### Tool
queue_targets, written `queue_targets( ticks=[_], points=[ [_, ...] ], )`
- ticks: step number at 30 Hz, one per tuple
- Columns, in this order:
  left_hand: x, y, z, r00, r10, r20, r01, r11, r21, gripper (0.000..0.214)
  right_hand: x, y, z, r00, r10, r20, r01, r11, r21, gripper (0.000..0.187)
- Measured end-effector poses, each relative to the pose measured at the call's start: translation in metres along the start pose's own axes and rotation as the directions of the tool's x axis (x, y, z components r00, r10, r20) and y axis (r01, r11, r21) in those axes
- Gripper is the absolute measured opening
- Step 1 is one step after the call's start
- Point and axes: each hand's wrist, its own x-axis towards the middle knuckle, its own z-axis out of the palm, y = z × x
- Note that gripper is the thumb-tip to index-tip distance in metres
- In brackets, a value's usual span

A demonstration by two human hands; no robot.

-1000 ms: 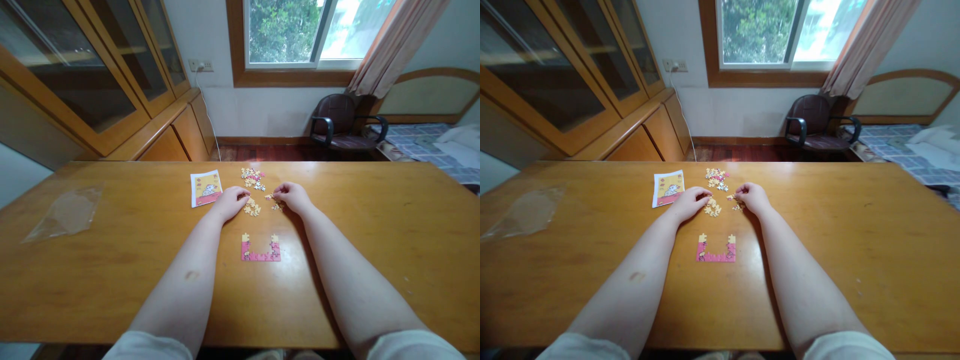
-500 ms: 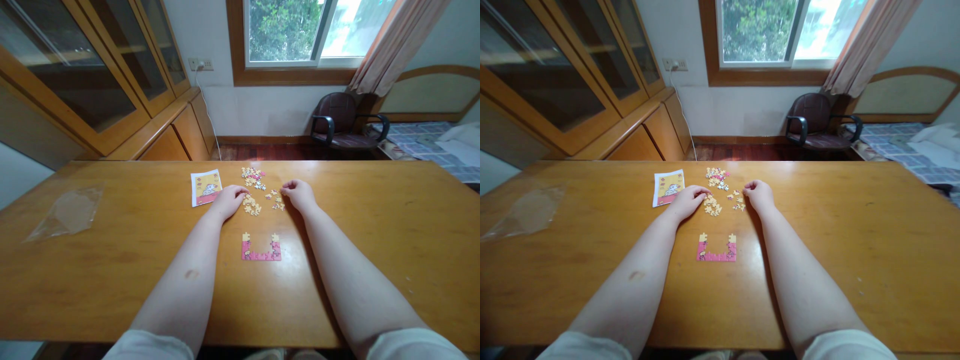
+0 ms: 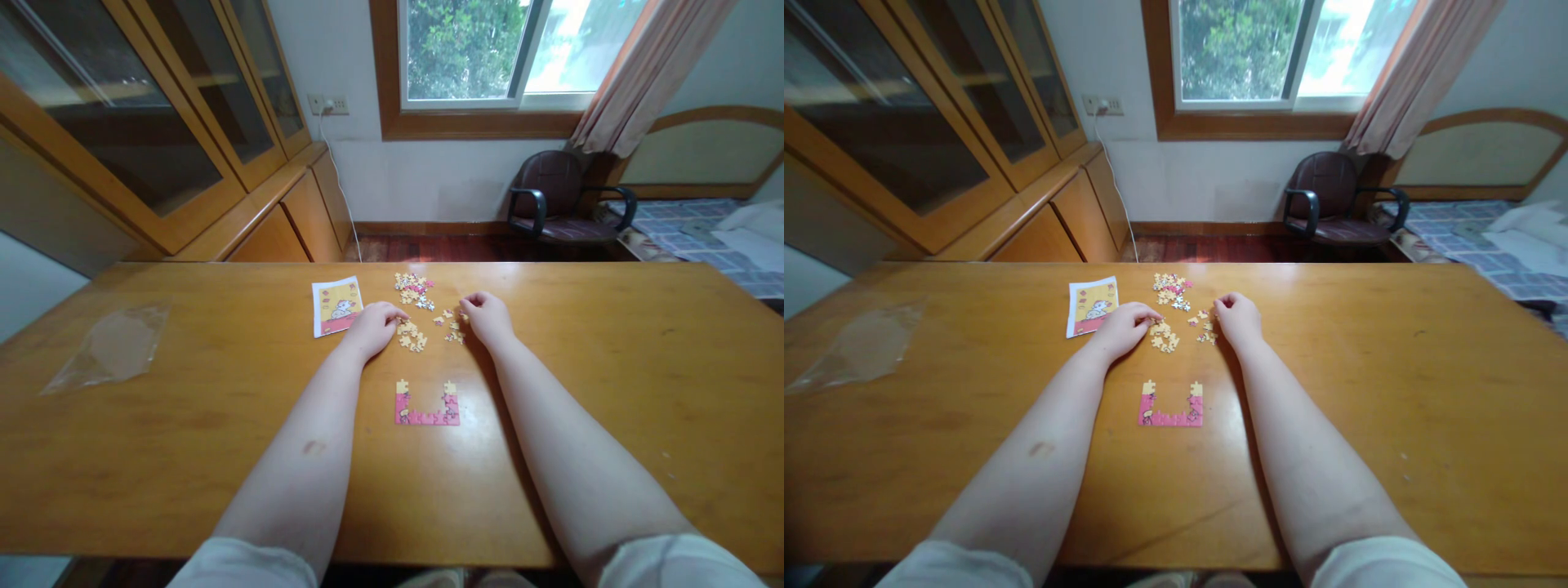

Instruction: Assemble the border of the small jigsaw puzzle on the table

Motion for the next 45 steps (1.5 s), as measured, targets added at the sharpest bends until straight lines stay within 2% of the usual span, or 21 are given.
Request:
queue_targets(
  ticks=[19,24,27,32,39,45],
  points=[
    [-0.0008,-0.0002,0.0,0.987,-0.155,-0.044,0.155,0.988,0.0,0.046,-0.0032,-0.0042,-0.0019,1.0,-0.005,0.006,0.005,1.0,-0.023,0.022],
    [-0.0034,0.005,-0.0015,1.0,-0.01,-0.003,0.01,0.999,0.048,0.039,-0.0028,-0.005,-0.0018,1.0,0.01,0.019,-0.01,0.999,-0.036,0.022],
    [-0.0046,0.0078,-0.0013,1.0,0.016,0.025,-0.018,0.998,0.056,0.028,-0.0031,-0.0056,-0.0017,1.0,0.004,0.02,-0.003,0.999,-0.035,0.022],
    [-0.0038,0.0073,-0.0005,1.0,-0.001,0.024,0.001,1.0,0.022,0.021,-0.0032,-0.005,-0.0015,1.0,-0.009,0.01,0.009,0.999,-0.035,0.022],
    [-0.0008,0.0036,-0.0027,0.994,-0.101,-0.049,0.103,0.994,0.031,0.028,-0.0028,-0.0046,-0.0017,1.0,0.007,0.02,-0.007,1.0,-0.024,0.022],
    [-0.001,0.0009,-0.0022,0.986,-0.155,-0.056,0.158,0.986,0.054,0.035,-0.0038,-0.0056,-0.0019,1.0,0.01,0.02,-0.009,1.0,-0.022,0.022]
  ],
)
